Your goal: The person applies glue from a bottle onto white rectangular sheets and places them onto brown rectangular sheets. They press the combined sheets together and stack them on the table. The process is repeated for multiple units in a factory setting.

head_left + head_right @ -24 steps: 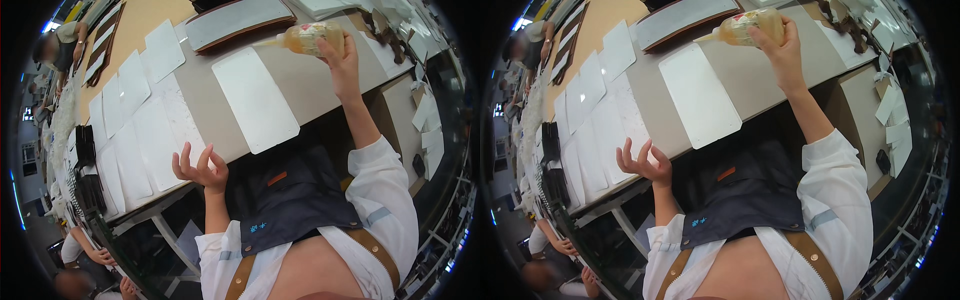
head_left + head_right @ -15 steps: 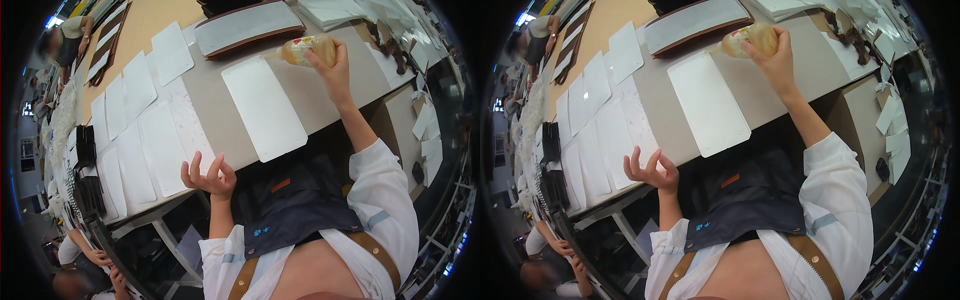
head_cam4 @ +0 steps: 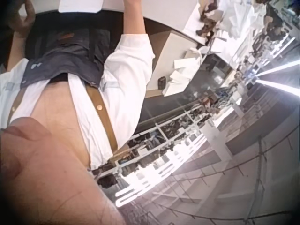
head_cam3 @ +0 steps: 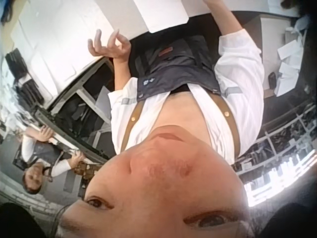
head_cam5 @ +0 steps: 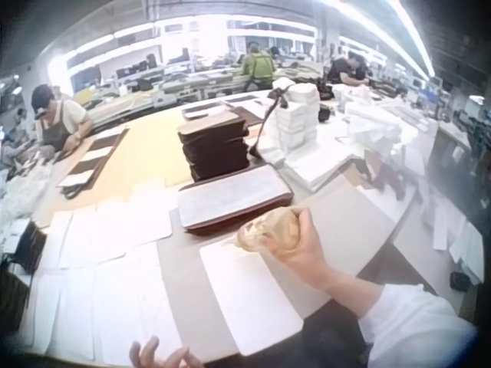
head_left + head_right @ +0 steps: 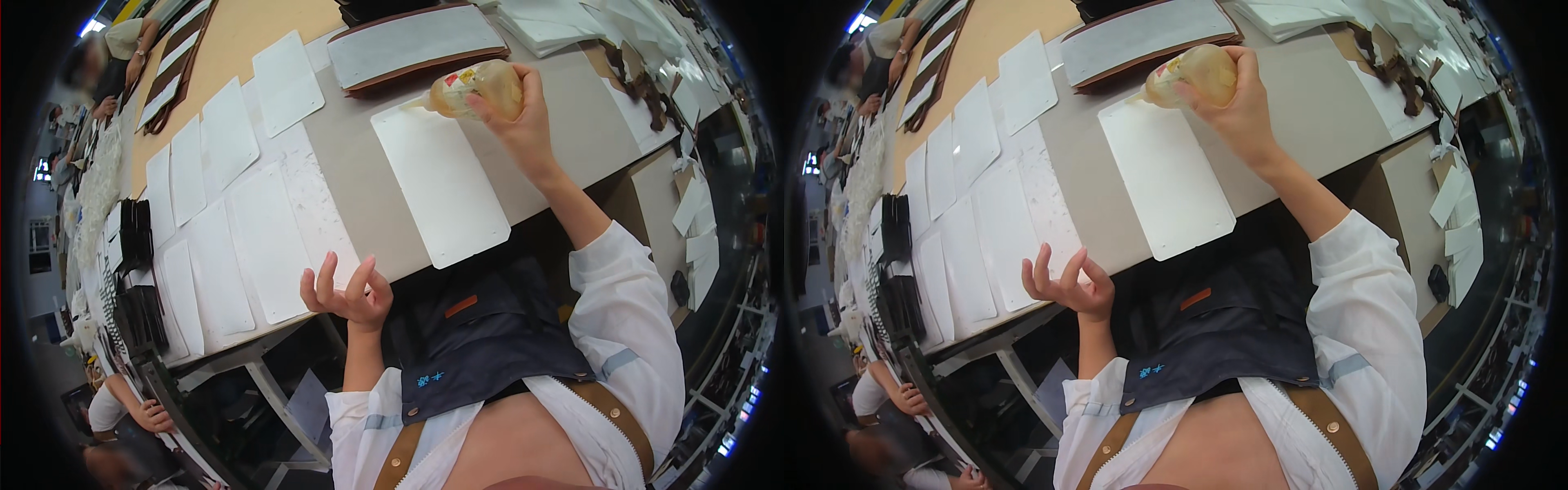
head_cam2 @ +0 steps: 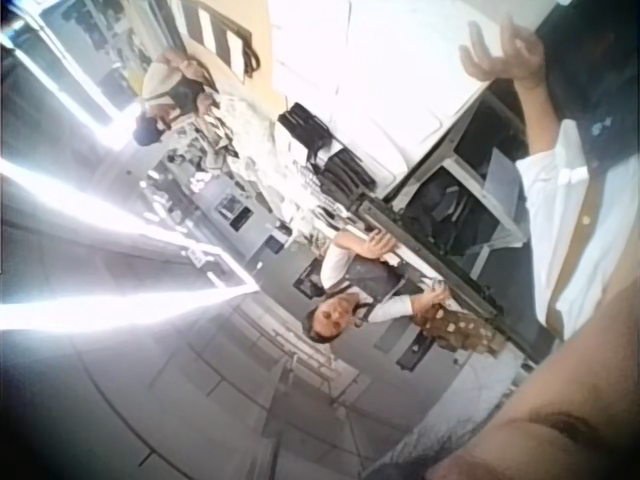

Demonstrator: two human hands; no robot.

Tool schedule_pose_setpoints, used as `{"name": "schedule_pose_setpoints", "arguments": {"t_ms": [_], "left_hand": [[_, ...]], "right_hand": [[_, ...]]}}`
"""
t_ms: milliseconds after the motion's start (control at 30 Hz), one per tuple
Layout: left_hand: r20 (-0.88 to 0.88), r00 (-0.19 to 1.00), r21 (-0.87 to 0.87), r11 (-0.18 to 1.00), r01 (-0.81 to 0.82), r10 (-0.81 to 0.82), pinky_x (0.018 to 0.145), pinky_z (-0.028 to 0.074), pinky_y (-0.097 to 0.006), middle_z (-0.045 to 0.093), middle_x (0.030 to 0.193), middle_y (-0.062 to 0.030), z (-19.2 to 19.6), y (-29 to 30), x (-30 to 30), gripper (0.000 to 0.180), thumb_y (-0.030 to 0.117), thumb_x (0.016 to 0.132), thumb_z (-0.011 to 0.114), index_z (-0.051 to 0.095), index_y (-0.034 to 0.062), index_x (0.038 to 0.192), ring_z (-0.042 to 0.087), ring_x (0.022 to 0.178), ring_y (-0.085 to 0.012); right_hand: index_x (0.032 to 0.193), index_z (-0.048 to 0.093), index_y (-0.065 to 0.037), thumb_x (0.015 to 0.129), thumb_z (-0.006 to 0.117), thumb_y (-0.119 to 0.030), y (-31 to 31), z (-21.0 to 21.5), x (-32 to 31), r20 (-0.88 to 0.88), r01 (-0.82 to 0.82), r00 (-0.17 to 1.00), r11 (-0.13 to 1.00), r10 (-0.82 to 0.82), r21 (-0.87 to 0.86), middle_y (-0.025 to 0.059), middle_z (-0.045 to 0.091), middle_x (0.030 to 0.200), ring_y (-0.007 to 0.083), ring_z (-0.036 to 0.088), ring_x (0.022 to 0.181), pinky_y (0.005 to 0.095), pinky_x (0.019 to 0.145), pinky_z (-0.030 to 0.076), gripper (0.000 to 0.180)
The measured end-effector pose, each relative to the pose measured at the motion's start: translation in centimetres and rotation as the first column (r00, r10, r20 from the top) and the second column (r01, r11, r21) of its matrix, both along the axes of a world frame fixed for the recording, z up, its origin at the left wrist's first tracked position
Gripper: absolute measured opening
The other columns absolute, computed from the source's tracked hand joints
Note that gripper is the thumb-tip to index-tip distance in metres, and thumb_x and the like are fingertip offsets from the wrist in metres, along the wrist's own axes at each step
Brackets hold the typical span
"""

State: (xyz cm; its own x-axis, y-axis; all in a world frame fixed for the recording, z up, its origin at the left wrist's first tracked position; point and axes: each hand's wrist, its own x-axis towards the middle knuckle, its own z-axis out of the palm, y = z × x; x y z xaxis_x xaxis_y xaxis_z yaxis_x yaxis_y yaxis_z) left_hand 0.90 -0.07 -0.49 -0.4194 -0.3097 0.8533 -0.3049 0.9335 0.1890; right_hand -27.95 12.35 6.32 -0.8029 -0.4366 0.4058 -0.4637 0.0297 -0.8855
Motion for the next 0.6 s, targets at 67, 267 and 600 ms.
{"name": "schedule_pose_setpoints", "arguments": {"t_ms": [67,267,600], "left_hand": [[-0.004,1.000,-0.004,1.000,0.003,-0.003,0.113,0.028,-0.045,0.054,0.134,-0.0086,-0.1,-0.1,0.1,0.019,0.011,0.086,0.064,0.066,0.0257,0.098,0.030,0.140,-0.0351],[-0.017,1.000,-0.012,1.000,0.004,-0.004,0.114,0.027,-0.045,0.053,0.134,-0.0080,-0.1,-0.1,0.0,0.018,0.012,0.087,0.064,0.065,0.0260,0.098,0.030,0.141,-0.0348],[-0.058,0.998,-0.040,0.999,0.003,-0.005,0.115,0.026,-0.054,0.054,0.133,-0.0152,0.7,0.0,-0.6,0.018,0.009,0.090,0.061,0.060,0.0151,0.106,0.035,0.140,-0.0367]], "right_hand": [[0.123,0.044,-0.002,0.085,0.086,-0.027,-0.8,0.5,0.7,-0.007,-0.036,0.999,0.999,0.036,0.018,0.0130,0.064,0.116,0.0165,0.064,0.108,0.0306,0.091,0.056,0.061],[0.126,0.042,-0.001,0.086,0.085,-0.026,-2.9,1.1,2.2,0.010,-0.116,0.993,0.993,0.116,0.006,0.0125,0.064,0.116,0.0157,0.064,0.108,0.0312,0.090,0.056,0.064],[0.135,0.052,-0.003,0.102,0.062,-0.039,6.6,5.5,3.4,0.441,-0.019,0.840,0.830,0.315,-0.558,0.0116,0.062,0.132,0.0237,0.063,0.121,0.0435,0.107,0.052,0.050]]}}
